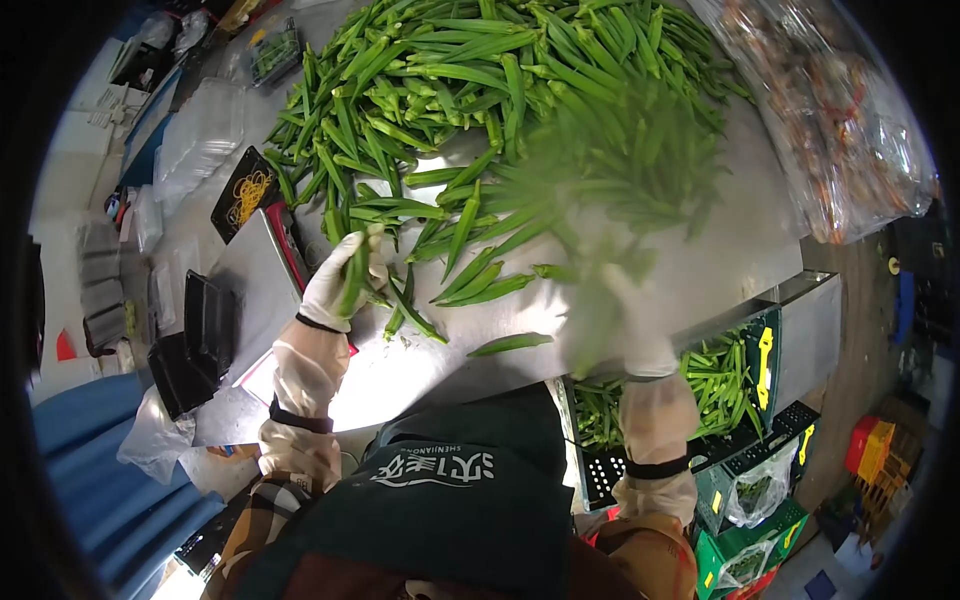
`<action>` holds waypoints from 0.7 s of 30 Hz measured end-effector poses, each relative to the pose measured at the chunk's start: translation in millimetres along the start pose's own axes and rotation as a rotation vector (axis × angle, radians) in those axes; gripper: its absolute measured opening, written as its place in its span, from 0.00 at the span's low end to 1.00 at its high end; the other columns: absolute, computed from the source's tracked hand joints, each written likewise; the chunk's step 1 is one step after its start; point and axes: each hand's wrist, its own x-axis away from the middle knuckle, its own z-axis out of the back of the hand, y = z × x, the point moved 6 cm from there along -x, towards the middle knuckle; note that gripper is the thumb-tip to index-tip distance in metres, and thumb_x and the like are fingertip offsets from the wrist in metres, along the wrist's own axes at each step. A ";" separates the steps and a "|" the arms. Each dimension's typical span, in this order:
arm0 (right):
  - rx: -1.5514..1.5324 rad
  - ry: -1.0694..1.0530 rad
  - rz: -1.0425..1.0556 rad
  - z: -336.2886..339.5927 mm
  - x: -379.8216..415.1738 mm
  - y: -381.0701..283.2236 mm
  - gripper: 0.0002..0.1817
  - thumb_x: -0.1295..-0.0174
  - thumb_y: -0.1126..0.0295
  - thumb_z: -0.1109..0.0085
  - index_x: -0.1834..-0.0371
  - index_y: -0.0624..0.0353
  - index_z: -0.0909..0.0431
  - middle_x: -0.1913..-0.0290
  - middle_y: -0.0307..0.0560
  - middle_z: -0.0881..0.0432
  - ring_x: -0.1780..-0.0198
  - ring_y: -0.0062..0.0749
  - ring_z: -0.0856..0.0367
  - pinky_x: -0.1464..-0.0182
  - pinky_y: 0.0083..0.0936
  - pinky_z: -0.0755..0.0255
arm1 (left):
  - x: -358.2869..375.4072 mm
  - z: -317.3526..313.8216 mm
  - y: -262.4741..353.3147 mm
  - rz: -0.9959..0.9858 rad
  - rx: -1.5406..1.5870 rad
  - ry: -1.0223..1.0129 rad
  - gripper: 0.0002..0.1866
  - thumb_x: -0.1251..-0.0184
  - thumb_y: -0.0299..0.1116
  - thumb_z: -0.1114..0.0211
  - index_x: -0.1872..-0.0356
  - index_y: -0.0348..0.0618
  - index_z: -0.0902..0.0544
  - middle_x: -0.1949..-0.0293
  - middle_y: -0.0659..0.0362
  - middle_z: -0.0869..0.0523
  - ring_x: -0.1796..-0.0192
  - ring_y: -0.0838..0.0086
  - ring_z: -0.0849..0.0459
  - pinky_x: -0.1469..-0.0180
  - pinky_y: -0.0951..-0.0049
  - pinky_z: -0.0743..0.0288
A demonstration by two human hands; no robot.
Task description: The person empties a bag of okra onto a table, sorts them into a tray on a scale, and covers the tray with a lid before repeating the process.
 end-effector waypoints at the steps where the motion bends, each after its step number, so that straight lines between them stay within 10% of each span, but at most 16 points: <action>1: -0.357 -0.200 0.004 16.9 -1.5 10.0 0.32 0.32 0.58 0.41 0.30 0.62 0.37 0.34 0.51 0.27 0.39 0.37 0.24 0.40 0.41 0.24 | 7.5 -15.3 -3.2 0.048 0.149 -0.171 0.17 0.33 0.34 0.33 0.46 0.37 0.21 0.58 0.58 0.14 0.58 0.68 0.15 0.51 0.61 0.19; 4: -0.515 0.017 0.097 -9.9 31.0 -28.8 0.25 0.33 0.61 0.41 0.36 0.57 0.33 0.48 0.44 0.24 0.48 0.33 0.23 0.48 0.33 0.23 | 23.7 -27.0 -14.5 -0.034 0.206 -0.025 0.15 0.35 0.29 0.33 0.48 0.39 0.21 0.60 0.58 0.15 0.60 0.68 0.17 0.51 0.57 0.20; 7: -0.527 -0.284 0.159 14.9 17.9 -8.6 0.22 0.35 0.67 0.40 0.39 0.58 0.32 0.54 0.42 0.26 0.55 0.28 0.24 0.56 0.27 0.25 | 28.8 -30.5 -20.4 -0.062 0.046 0.117 0.13 0.37 0.25 0.33 0.51 0.41 0.22 0.63 0.58 0.16 0.64 0.71 0.17 0.55 0.63 0.20; 11: 0.585 -0.052 0.078 -51.7 12.9 -0.5 0.14 0.41 0.75 0.35 0.52 0.61 0.22 0.63 0.41 0.17 0.62 0.25 0.18 0.59 0.24 0.24 | 12.7 -23.1 -30.0 -0.286 -0.646 0.262 0.12 0.42 0.21 0.29 0.58 0.40 0.20 0.66 0.64 0.18 0.68 0.82 0.22 0.64 0.81 0.27; 13: 0.934 -0.073 0.651 -80.4 -6.6 37.2 0.17 0.47 0.72 0.30 0.54 0.58 0.22 0.60 0.47 0.16 0.58 0.39 0.16 0.57 0.28 0.23 | 3.8 -19.1 -40.9 -0.358 -0.769 0.252 0.11 0.41 0.20 0.31 0.58 0.38 0.21 0.69 0.64 0.19 0.72 0.81 0.22 0.69 0.80 0.26; 16: 1.488 -0.357 0.835 -134.9 -32.9 73.7 0.12 0.47 0.75 0.41 0.58 0.58 0.22 0.63 0.49 0.18 0.54 0.47 0.20 0.57 0.37 0.24 | -0.5 -20.5 -47.5 -0.405 -0.684 0.260 0.11 0.42 0.19 0.31 0.60 0.38 0.21 0.70 0.63 0.19 0.75 0.80 0.22 0.71 0.80 0.26; 19: 1.873 -0.260 1.045 -153.0 -44.6 85.6 0.05 0.47 0.70 0.44 0.66 0.52 0.24 0.67 0.39 0.19 0.59 0.32 0.19 0.61 0.32 0.25 | 5.1 -20.7 -44.9 -0.328 -0.718 0.236 0.14 0.44 0.21 0.28 0.58 0.38 0.21 0.66 0.65 0.19 0.67 0.84 0.23 0.62 0.82 0.27; 21: 1.672 -0.248 0.874 -148.7 -39.5 55.0 0.10 0.48 0.72 0.38 0.61 0.54 0.22 0.66 0.45 0.20 0.57 0.39 0.19 0.59 0.34 0.24 | 5.7 -18.4 -43.2 -0.324 -0.742 0.236 0.14 0.43 0.21 0.29 0.57 0.37 0.22 0.65 0.65 0.19 0.66 0.84 0.22 0.62 0.81 0.26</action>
